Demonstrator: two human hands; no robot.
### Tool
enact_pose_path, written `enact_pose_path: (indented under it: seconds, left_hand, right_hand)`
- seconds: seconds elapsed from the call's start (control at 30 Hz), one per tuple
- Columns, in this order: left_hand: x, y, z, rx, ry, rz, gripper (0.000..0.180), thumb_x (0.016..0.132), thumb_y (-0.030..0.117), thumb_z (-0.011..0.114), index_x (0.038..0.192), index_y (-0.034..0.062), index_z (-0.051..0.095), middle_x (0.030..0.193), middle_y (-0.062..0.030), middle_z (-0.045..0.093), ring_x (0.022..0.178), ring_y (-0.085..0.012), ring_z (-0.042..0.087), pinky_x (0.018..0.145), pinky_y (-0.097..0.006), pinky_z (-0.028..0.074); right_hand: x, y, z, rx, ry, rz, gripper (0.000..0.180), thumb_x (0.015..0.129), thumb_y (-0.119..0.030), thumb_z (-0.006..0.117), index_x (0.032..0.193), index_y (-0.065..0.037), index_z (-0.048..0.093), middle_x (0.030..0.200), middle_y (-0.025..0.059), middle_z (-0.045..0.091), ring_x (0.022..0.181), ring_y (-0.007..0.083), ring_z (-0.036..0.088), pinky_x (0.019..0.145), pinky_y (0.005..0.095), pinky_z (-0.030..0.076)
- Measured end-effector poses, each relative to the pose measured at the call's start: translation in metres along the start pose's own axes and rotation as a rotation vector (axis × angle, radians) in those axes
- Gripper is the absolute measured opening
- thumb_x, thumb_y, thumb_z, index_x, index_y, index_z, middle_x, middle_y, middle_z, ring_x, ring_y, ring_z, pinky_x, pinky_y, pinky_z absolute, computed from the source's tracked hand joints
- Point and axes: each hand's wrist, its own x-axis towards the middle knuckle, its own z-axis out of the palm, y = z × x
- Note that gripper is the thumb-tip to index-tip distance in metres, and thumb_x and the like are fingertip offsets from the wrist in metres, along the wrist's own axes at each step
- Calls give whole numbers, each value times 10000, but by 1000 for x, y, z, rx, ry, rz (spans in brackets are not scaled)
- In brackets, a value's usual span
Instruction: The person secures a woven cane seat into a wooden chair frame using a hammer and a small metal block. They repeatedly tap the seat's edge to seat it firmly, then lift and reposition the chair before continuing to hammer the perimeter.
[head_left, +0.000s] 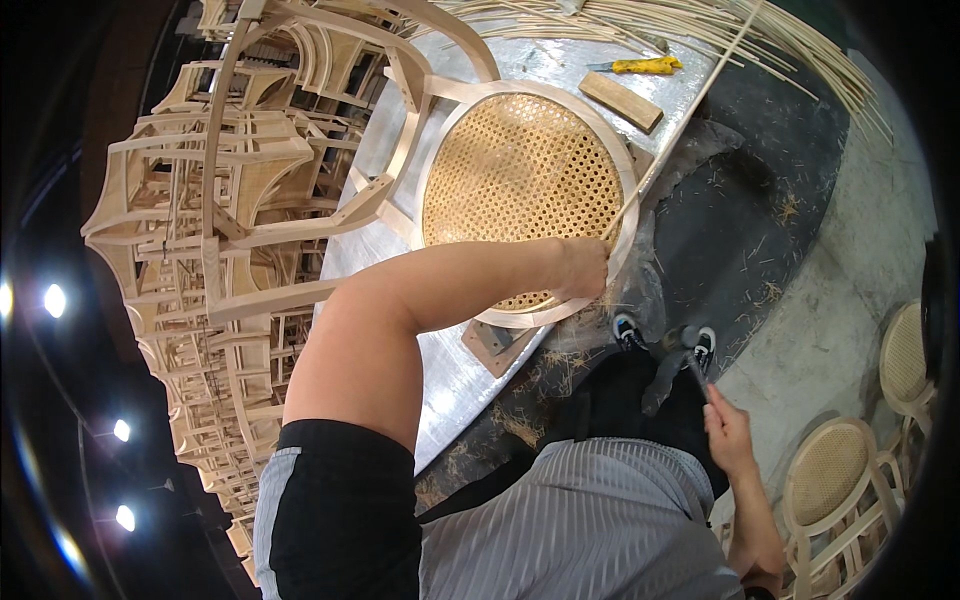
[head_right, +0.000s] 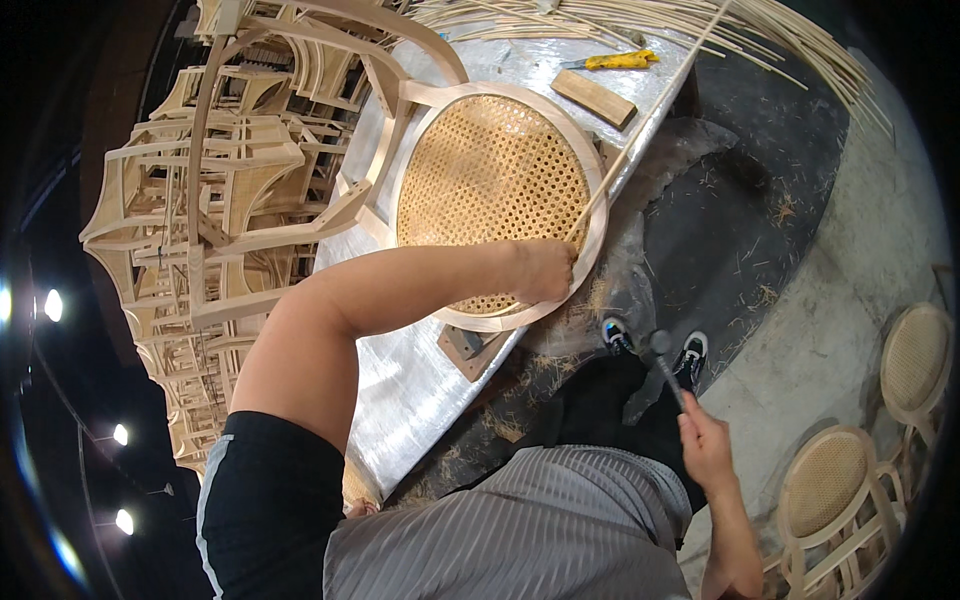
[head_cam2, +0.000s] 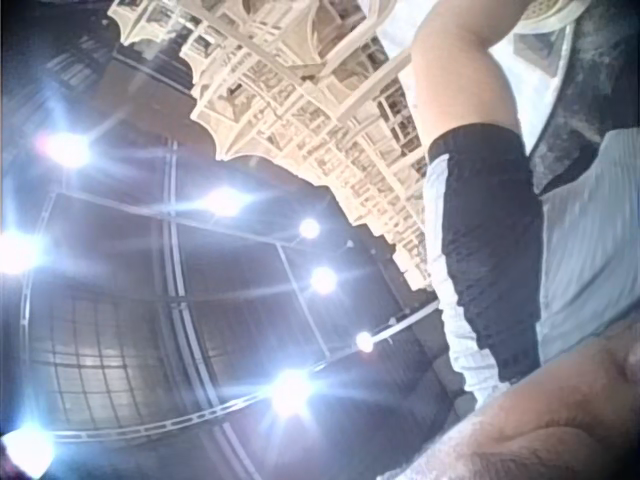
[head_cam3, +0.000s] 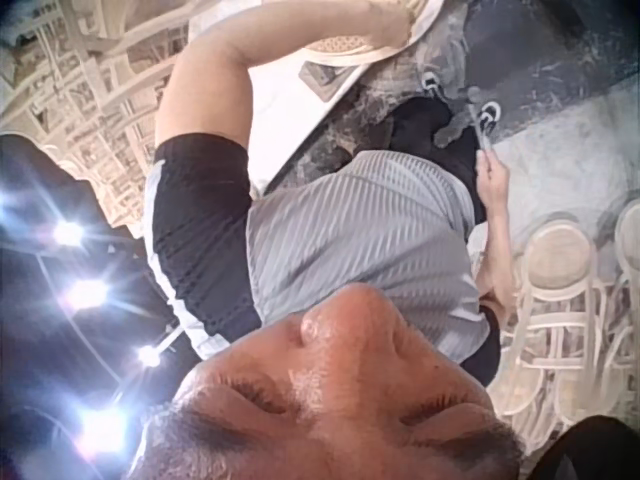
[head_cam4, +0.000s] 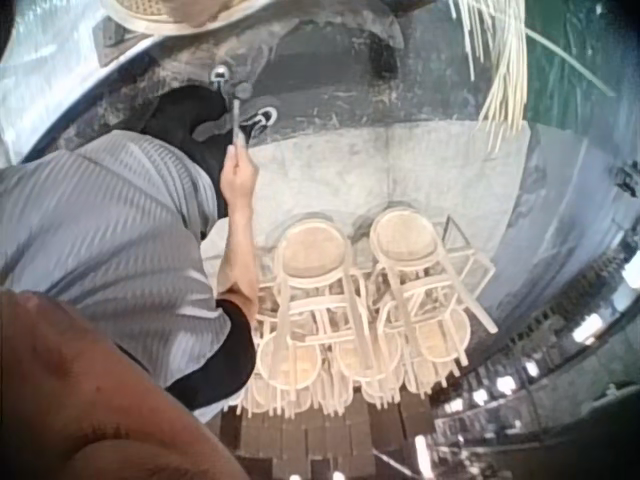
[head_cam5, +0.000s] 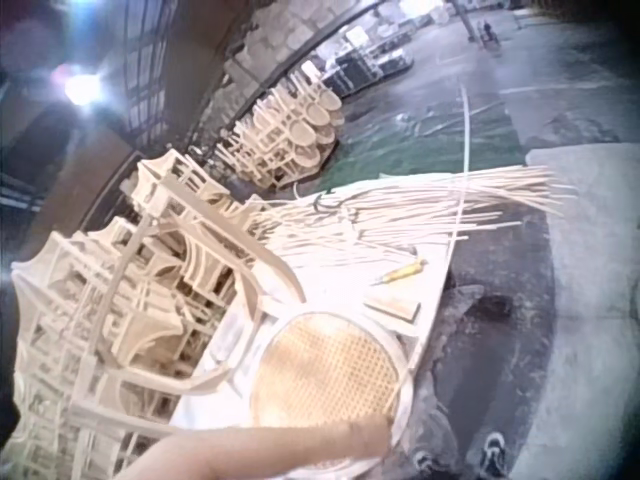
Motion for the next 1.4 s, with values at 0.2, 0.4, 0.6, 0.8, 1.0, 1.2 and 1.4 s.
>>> enact_pose_path:
  seconds: [0.2, 0.4, 0.6, 0.8, 1.0, 1.2, 1.4]
  left_hand:
    - [11, 4, 3, 39, 118, 78, 118, 869, 228, 746, 925, 137, 796, 938, -34, 796, 970, -208, 740, 1031, -371, 467]
    - [11, 18, -4, 152, 165, 133, 145, 846, 256, 784, 916, 132, 810, 975, -26, 796, 977, -203, 739, 1002, -371, 484]
    - [5, 28, -4, 207, 239, 141, 189, 811, 290, 828, 917, 133, 817, 991, -21, 798, 1002, -208, 739, 993, -371, 493]
    - [-6, 33, -1, 212, 222, 118, 215, 794, 295, 851, 935, 136, 820, 998, -21, 802, 1023, -216, 741, 992, -373, 504]
    - [-10, 36, -2, 227, 209, 120, 244, 776, 300, 874, 952, 138, 823, 1006, -21, 805, 1043, -224, 743, 992, -376, 515]
    - [-14, 33, -9, 249, 192, 144, 276, 758, 305, 897, 969, 141, 826, 1013, -21, 809, 1064, -233, 745, 991, -378, 526]
    - [-12, 30, 0, 196, 144, 127, 326, 733, 315, 926, 990, 139, 830, 1062, -37, 811, 1081, -254, 744, 996, -380, 537]
  right_hand:
    - [31, -77, 94, 64, -232, -195, 433, 1041, -97, 628, 1459, 14, 593, 1233, 275, 728, 1145, 428, 725, 948, 417, 579]
    - [80, -119, 199, 73, -102, -523, 422, 1056, -87, 602, 1462, 24, 575, 1251, 259, 723, 1088, 437, 728, 911, 448, 599]
    - [103, -141, 240, -284, -67, -495, 473, 1036, -94, 627, 1503, -49, 568, 1119, 228, 750, 964, 415, 748, 794, 482, 613]
    - [99, -167, 245, -290, -1, -553, 479, 1062, -187, 591, 1530, -91, 548, 989, 219, 743, 853, 425, 736, 747, 516, 596]
    - [97, -154, 236, -331, 53, -507, 456, 1049, -156, 606, 1499, -87, 573, 892, 202, 719, 809, 429, 717, 731, 519, 581]
    - [89, -135, 228, -375, 84, -466, 452, 1032, -138, 638, 1479, -87, 601, 857, 200, 680, 774, 408, 692, 682, 506, 551]
    - [70, -137, 228, -225, 123, -514, 458, 1024, -116, 648, 1479, -82, 603, 860, 188, 677, 764, 389, 683, 676, 482, 552]
